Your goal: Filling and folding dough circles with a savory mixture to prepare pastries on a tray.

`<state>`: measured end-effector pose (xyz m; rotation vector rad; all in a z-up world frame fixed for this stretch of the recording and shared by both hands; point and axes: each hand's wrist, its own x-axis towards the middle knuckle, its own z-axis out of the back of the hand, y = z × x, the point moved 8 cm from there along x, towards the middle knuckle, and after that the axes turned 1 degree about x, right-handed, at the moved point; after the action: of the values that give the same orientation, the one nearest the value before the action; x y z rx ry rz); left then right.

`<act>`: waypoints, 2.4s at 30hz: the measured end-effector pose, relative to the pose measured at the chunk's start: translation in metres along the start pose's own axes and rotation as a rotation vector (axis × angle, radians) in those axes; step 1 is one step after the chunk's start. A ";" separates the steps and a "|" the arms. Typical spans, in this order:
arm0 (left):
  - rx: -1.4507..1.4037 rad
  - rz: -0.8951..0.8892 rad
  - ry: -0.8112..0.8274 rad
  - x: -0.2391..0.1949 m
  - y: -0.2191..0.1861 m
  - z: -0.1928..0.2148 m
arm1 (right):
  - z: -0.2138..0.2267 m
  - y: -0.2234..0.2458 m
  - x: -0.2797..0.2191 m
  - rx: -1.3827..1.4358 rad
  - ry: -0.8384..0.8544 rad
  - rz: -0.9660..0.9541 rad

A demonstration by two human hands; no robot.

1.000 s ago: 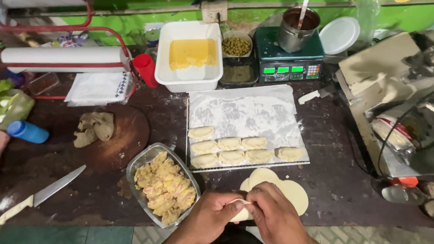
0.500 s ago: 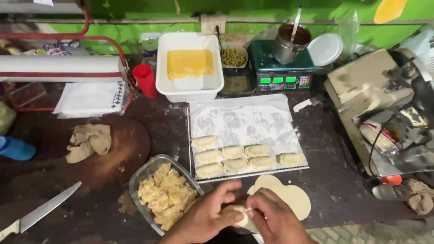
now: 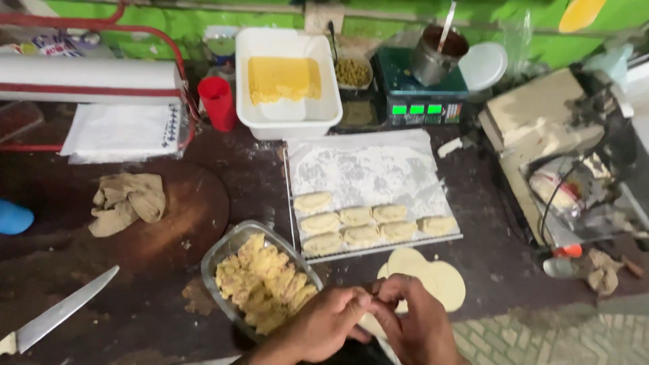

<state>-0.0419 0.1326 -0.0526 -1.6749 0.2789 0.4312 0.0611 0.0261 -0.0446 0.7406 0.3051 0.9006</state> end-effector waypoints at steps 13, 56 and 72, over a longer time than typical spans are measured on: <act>0.032 0.141 -0.142 0.023 0.024 0.007 | 0.001 -0.016 0.039 0.388 0.166 -0.482; 0.420 0.470 -0.566 0.216 0.250 0.028 | -0.046 -0.381 0.048 -0.273 -0.078 -0.099; -1.599 -0.053 -0.088 -0.026 0.388 -0.014 | -0.248 -0.088 0.036 -0.081 0.747 -0.050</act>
<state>-0.2275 0.0588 -0.3862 -3.1788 -0.3065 0.7673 0.0033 0.1318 -0.2812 0.2926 0.9348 1.1114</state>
